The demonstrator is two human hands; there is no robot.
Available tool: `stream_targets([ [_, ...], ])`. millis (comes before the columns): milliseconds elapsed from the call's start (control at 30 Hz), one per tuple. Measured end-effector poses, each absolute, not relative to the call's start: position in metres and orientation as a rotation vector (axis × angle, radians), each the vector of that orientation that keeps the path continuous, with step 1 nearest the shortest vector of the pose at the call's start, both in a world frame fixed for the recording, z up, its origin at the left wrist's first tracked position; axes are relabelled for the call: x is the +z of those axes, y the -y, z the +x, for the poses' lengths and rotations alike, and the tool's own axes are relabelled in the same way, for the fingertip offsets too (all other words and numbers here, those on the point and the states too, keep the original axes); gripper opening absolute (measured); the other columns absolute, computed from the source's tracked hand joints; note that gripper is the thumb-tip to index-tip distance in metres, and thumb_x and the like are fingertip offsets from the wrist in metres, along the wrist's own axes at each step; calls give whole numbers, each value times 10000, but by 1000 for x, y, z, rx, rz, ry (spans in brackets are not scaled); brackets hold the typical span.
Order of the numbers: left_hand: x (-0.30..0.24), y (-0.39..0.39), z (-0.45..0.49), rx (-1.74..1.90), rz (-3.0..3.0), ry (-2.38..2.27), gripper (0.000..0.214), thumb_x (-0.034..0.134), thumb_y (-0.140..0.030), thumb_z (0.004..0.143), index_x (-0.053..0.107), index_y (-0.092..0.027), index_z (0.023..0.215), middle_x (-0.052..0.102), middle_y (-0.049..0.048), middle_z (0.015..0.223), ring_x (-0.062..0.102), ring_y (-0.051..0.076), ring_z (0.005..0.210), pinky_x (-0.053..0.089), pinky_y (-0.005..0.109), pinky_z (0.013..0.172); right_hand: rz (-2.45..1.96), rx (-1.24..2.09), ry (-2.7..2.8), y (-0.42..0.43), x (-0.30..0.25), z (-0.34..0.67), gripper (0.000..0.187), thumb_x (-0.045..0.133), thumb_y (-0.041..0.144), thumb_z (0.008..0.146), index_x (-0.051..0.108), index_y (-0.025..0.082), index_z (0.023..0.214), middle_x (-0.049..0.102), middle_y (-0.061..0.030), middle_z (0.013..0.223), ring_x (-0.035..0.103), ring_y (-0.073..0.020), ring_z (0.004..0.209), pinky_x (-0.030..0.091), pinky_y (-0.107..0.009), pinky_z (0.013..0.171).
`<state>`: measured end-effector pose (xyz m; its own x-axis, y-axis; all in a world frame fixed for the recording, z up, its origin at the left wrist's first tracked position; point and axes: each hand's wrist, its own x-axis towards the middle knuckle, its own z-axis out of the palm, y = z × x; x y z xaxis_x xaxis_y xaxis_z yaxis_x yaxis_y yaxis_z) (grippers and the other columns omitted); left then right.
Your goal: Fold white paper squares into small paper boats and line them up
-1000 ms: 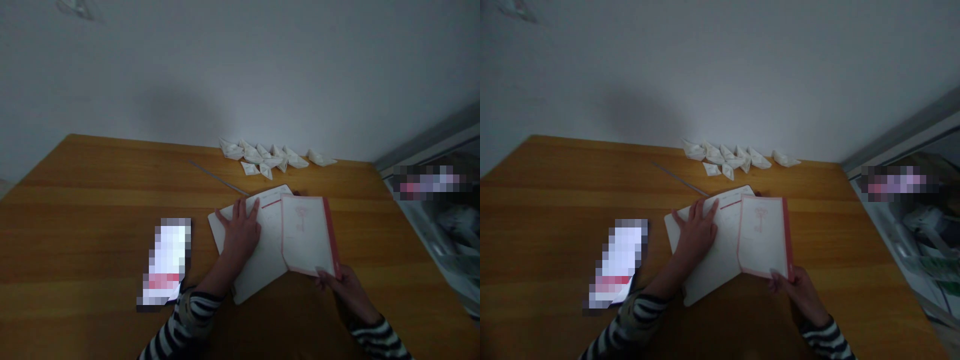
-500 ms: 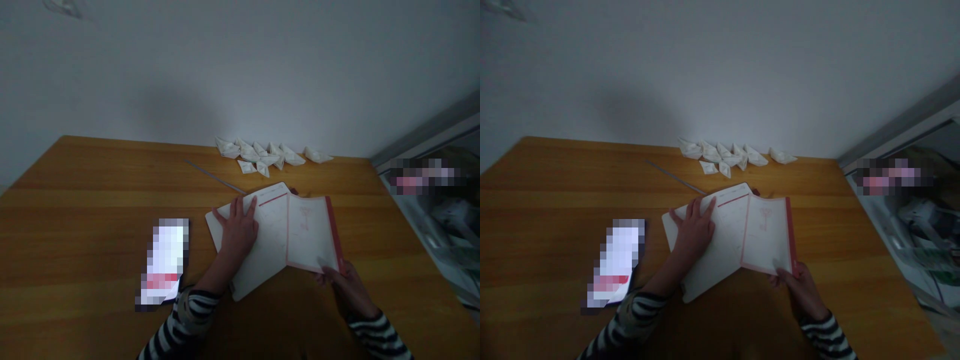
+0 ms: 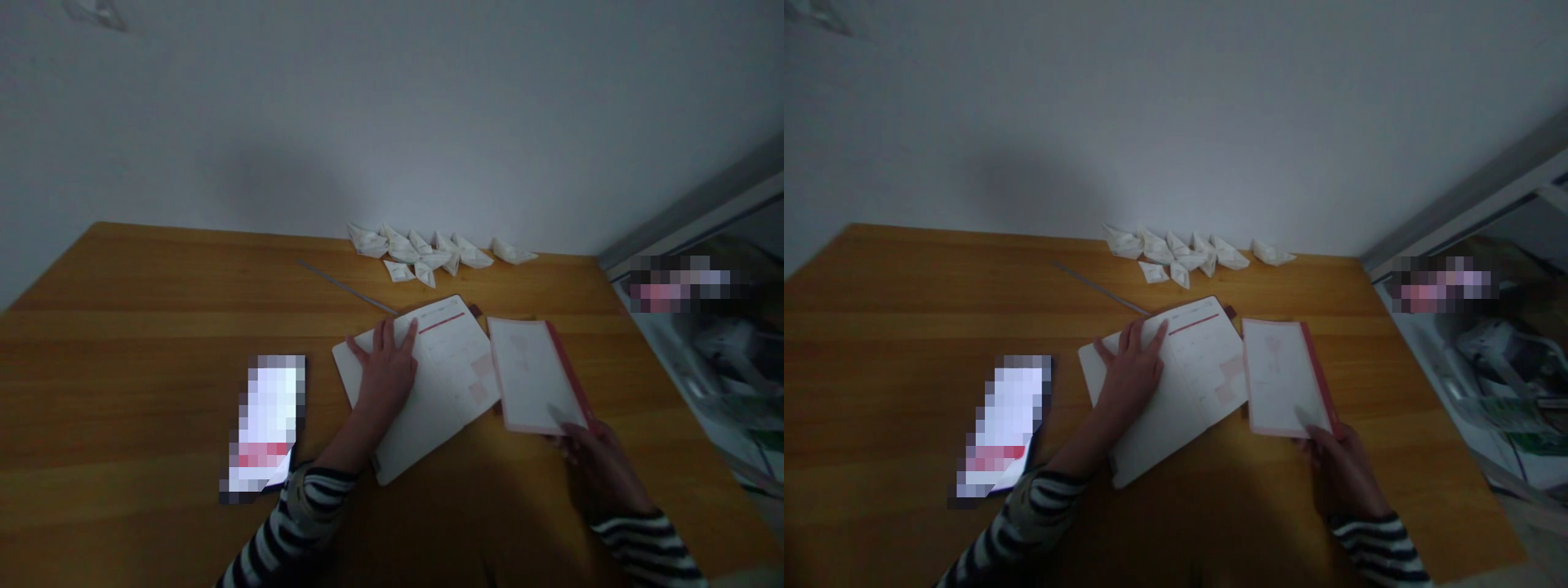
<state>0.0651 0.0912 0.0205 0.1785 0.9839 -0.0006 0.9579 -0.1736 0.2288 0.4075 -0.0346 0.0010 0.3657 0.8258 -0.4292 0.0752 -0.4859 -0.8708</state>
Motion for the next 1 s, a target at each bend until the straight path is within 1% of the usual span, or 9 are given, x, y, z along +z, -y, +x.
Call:
stream_targets([
  [133, 23, -72, 87, 193, 2411, -1647, 517, 390, -193, 957, 441, -240, 1470, 271, 225, 1599, 228, 355, 1490, 145, 757, 1089, -2086, 1186, 1013, 32, 12, 456, 479, 742, 598, 682, 632, 162, 516, 618, -68, 497, 476, -138, 410, 354, -267, 408],
  [267, 22, -39, 123, 199, 2494, -1414, 686, 500, -533, 908, 410, -178, 1488, 197, 246, 1615, 135, 431, 1497, 114, 808, 1056, -2303, 1156, 1311, 22, 21, 488, 567, 614, 714, 717, 612, 188, 507, 589, -70, 453, 515, -184, 417, 379, -305, 448],
  [333, 17, -28, 134, 186, 2493, -1461, 727, 507, -556, 903, 358, -197, 1517, 169, 224, 1626, 88, 430, 1505, 106, 830, 1038, -2458, 846, 1432, 17, 27, 496, 531, 572, 701, 746, 635, 194, 599, 639, -88, 527, 575, -224, 482, 410, -326, 495],
  [467, 6, -22, 134, 175, 2536, -1574, 598, 455, -372, 963, 347, -190, 1522, 176, 244, 1615, 141, 416, 1500, 148, 815, 1049, -2621, -25, 1429, 5, 39, 473, 437, 453, 556, 883, 655, 169, 902, 723, -160, 786, 633, -279, 616, 431, -371, 557],
  [533, 3, -19, 125, 163, 2584, -1581, 583, 458, -293, 957, 353, -175, 1519, 196, 258, 1604, 170, 419, 1492, 178, 800, 1057, -2403, 70, 1509, -5, 39, 437, 402, 466, 526, 903, 645, 169, 950, 728, -148, 851, 651, -257, 656, 478, -366, 604],
  [633, -1, -10, 106, 142, 2669, -1593, 564, 427, -200, 957, 358, -141, 1513, 240, 273, 1585, 234, 403, 1477, 247, 744, 1080, -1954, 548, 1598, -21, 28, 370, 405, 458, 525, 939, 638, 184, 1063, 720, -137, 1057, 689, -251, 893, 547, -378, 781],
  [767, -5, 7, 76, 128, 2719, -1666, 571, 429, -182, 950, 357, -120, 1513, 264, 276, 1572, 255, 403, 1468, 264, 724, 1088, -1643, 730, 1644, -33, 6, 316, 458, 498, 477, 950, 546, 207, 1316, 623, -135, 1326, 595, -267, 1203, 482, -465, 1018],
  [867, -2, 14, 62, 44, 2683, -1691, 620, 463, -223, 941, 310, -119, 1533, 243, 264, 1581, 211, 389, 1484, 248, 712, 1105, -1714, 442, 1685, -36, -6, 328, 444, 461, 443, 972, 547, 204, 1336, 593, -145, 1369, 534, -277, 1281, 412, -505, 1094],
  [1000, 7, 11, 65, -71, 2624, -1699, 708, 549, -407, 912, 342, -98, 1515, 201, 254, 1588, 187, 406, 1487, 215, 759, 1083, -2093, 49, 1771, -40, -20, 365, 583, 322, 442, 1010, 328, 162, 1521, 330, -167, 1589, 190, -347, 1503, 178, -669, 1157],
])
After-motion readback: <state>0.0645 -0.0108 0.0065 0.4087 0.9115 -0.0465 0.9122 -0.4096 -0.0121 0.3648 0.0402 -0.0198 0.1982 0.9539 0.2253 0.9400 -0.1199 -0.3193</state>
